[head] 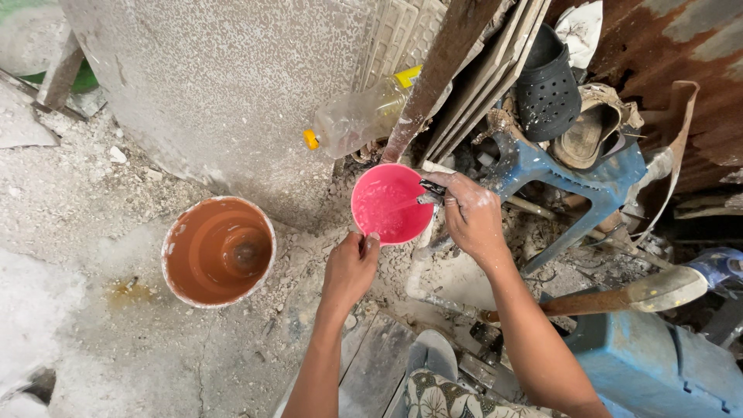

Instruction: The person first runs a small tool along a green plaster molding strip, then scrapes dried residue from the inside of a terracotta pot and taps it out. They fill a pink bowl with water from a tap, pour the water into the pot, and scoop white gypsum powder by hand from a bag into the water.

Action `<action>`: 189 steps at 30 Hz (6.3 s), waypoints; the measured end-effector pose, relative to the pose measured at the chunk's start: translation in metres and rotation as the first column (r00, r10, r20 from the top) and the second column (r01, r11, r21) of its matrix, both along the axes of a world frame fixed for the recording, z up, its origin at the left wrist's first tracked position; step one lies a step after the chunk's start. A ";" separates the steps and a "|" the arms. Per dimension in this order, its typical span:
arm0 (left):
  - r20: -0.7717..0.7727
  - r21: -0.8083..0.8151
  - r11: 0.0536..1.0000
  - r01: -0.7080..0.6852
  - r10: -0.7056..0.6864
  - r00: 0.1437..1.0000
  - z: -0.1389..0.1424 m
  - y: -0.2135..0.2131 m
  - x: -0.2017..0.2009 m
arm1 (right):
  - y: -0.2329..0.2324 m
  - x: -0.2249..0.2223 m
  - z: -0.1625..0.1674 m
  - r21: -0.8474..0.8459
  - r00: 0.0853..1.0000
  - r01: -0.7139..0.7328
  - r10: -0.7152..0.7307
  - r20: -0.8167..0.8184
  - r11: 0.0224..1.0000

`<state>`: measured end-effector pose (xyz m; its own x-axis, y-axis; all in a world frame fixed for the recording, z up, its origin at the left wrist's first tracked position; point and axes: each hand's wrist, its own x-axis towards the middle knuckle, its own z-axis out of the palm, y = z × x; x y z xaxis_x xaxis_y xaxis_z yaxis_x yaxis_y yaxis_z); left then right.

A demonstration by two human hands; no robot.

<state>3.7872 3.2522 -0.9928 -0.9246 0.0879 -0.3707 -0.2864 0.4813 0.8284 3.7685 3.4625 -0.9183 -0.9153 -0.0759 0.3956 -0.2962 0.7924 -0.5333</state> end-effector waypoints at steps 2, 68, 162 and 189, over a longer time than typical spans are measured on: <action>0.047 0.003 1.000 0.003 -0.003 0.999 0.001 0.000 0.000 | 0.000 0.000 0.000 -0.012 1.000 0.002 -0.002 0.003 1.000; 0.099 -0.022 0.999 0.049 -0.046 0.994 -0.013 0.002 -0.007 | -0.002 -0.005 -0.004 0.016 0.999 0.020 -0.020 -0.030 1.000; -0.040 0.046 0.998 -0.045 0.047 0.998 -0.032 0.008 -0.007 | -0.001 -0.005 -0.004 0.010 1.000 -0.001 0.001 -0.023 1.000; 0.053 0.009 0.999 -0.037 0.036 0.998 -0.045 0.010 -0.011 | 0.000 -0.006 -0.006 0.020 0.999 -0.013 0.014 -0.037 1.000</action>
<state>3.7758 3.2620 -1.0378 -0.9066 0.0586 -0.4180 -0.3466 0.4616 0.8166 3.7622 3.4622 -0.9240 -0.8987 -0.0964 0.4279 -0.3267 0.7981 -0.5063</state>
